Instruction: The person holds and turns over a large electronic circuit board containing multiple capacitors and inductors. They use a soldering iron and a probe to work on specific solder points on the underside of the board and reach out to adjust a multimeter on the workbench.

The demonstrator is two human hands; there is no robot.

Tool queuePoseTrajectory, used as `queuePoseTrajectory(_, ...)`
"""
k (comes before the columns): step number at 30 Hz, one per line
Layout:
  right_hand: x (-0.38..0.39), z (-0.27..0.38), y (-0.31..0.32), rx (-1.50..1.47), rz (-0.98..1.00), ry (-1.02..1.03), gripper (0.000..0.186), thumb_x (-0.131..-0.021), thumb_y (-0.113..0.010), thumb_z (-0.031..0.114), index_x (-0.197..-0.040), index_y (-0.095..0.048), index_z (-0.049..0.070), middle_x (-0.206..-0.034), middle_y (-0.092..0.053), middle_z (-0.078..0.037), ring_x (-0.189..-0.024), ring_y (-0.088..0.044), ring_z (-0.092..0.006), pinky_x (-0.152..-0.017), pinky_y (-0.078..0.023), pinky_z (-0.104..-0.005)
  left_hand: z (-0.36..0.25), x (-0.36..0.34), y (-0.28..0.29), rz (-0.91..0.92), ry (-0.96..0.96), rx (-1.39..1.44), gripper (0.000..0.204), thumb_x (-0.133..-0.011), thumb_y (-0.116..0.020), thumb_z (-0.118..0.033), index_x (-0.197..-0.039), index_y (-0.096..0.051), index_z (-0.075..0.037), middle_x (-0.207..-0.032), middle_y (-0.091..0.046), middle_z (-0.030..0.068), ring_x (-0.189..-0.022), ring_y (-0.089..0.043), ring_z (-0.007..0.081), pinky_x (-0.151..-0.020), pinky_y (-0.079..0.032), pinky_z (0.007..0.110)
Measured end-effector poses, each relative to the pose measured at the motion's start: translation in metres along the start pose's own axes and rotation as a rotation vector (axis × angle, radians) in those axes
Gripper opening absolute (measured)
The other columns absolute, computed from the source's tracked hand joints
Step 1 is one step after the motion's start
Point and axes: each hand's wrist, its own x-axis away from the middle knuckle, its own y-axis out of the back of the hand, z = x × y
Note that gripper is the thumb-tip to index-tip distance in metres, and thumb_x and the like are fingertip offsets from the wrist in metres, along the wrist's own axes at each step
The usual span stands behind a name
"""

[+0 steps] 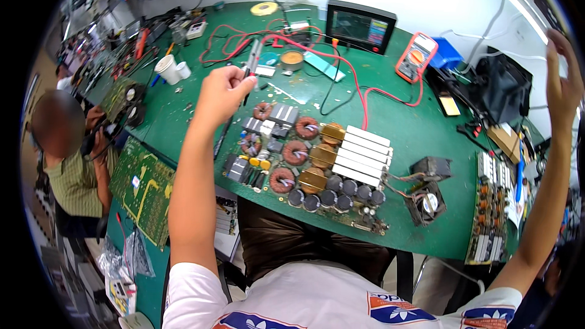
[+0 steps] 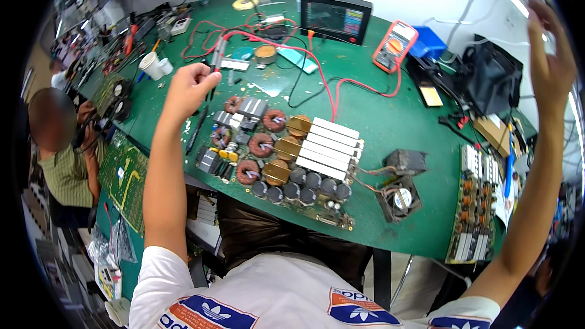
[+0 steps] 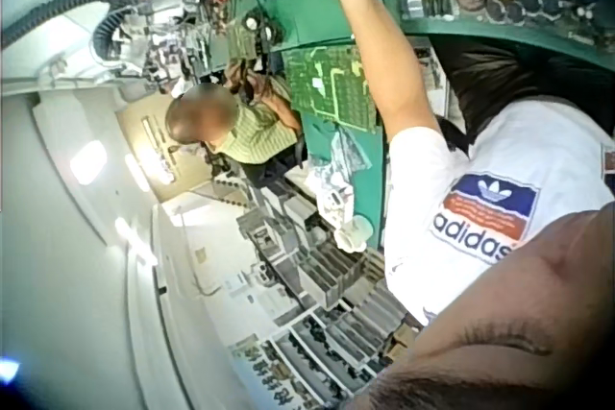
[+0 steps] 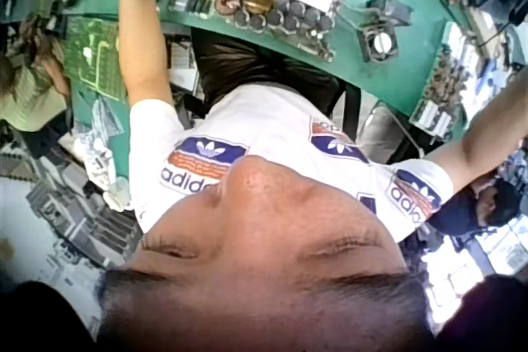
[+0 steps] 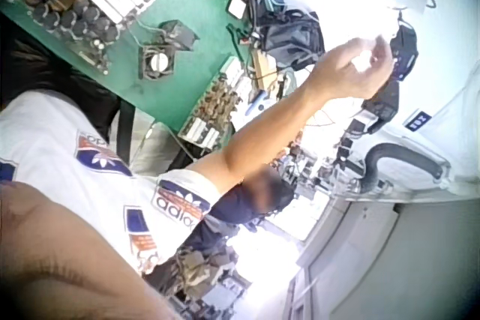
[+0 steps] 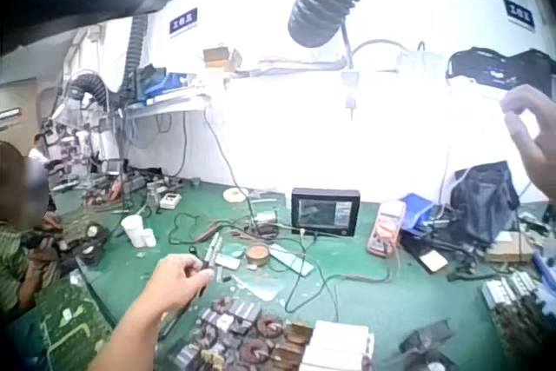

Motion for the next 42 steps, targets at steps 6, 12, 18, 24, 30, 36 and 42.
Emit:
queuePoseTrajectory(6, -0.01, 0.181, 0.004, -0.928, 0.383, -0.329, 0.02, -0.096, -0.061, 0.016, -0.104, -0.067, -0.002, -0.088, -0.066, -0.004, -0.081, -0.06, -0.008, -0.073, -0.048, -0.0234, -0.111, 0.038, 0.001, 0.149, -0.01, 0.523, 0.024, -0.088, -0.071, -0.019, -0.076, -0.061, -0.001, -0.061, -0.044, -0.0085, -0.053, -0.035, 0.0005, -0.047, -0.026, 0.021)
queuePoseTrajectory(12, 0.019, 0.262, -0.002, -1.157, 0.572, -0.603, 0.024, -0.095, -0.065, 0.02, -0.104, -0.066, -0.003, -0.071, -0.058, 0.004, -0.063, -0.047, -0.0008, -0.055, -0.037, -0.0189, -0.172, 0.065, -0.03, 0.35, -0.204, 0.558, 0.018, -0.089, -0.072, -0.018, -0.082, -0.062, -0.004, -0.064, -0.052, -0.0075, -0.05, -0.041, -0.0024, -0.044, -0.03, 0.016)
queuePoseTrajectory(18, 0.064, 0.286, -0.001, -1.351, 0.439, -0.961, 0.031, -0.095, -0.065, 0.028, -0.081, -0.06, 0.0, -0.059, -0.046, 0.004, -0.055, -0.04, -0.0022, -0.048, -0.031, -0.0232, -0.163, 0.095, -0.068, 0.675, -0.067, 0.777, 0.013, -0.091, -0.07, -0.013, -0.087, -0.062, -0.003, -0.063, -0.057, -0.0035, -0.046, -0.047, 0.0013, -0.041, -0.033, 0.018)
queuePoseTrajectory(24, 0.097, 0.259, 0.034, -1.666, 0.304, -0.969, 0.033, -0.102, -0.049, 0.029, -0.08, -0.051, 0.004, -0.059, -0.045, 0.0, -0.051, -0.04, -0.0085, -0.047, -0.031, -0.0229, -0.131, 0.085, -0.052, 0.408, -0.016, 0.954, 0.016, -0.096, -0.063, -0.02, -0.096, -0.058, -0.005, -0.062, -0.056, -0.0003, -0.042, -0.046, 0.0042, -0.04, -0.036, 0.019)
queuePoseTrajectory(30, 0.125, 0.214, 0.066, -1.781, -0.086, -1.041, 0.034, -0.105, -0.037, 0.032, -0.08, -0.042, 0.009, -0.058, -0.035, 0.003, -0.049, -0.037, -0.0105, -0.05, -0.029, -0.0273, -0.097, 0.08, 0.004, 0.17, -0.274, 1.3, 0.02, -0.103, -0.049, -0.015, -0.109, -0.052, 0.004, -0.084, -0.043, 0.0008, -0.061, -0.039, 0.0055, -0.048, -0.035, 0.02)
queuePoseTrajectory(36, 0.139, 0.205, 0.069, -1.744, -0.292, -0.946, 0.032, -0.107, -0.038, 0.037, -0.095, -0.049, 0.009, -0.062, -0.034, 0.003, -0.05, -0.034, -0.0097, -0.051, -0.027, -0.0273, -0.062, 0.094, 0.04, -0.012, -0.266, 1.236, 0.027, -0.105, -0.044, -0.02, -0.112, -0.053, 0.005, -0.077, -0.044, 0.0026, -0.061, -0.043, 0.0105, -0.055, -0.036, 0.026)
queuePoseTrajectory(42, 0.172, 0.279, 0.038, -1.718, -0.023, -0.952, 0.024, -0.094, -0.067, 0.015, -0.106, -0.05, 0.004, -0.073, -0.056, -0.008, -0.059, -0.06, -0.0206, -0.056, -0.054, -0.0321, -0.05, 0.151, -0.029, 0.014, -0.151, 0.808, 0.027, -0.1, -0.057, -0.024, -0.107, -0.052, 0.002, -0.075, -0.063, 0.0148, -0.059, -0.063, 0.0203, -0.056, -0.051, 0.028)
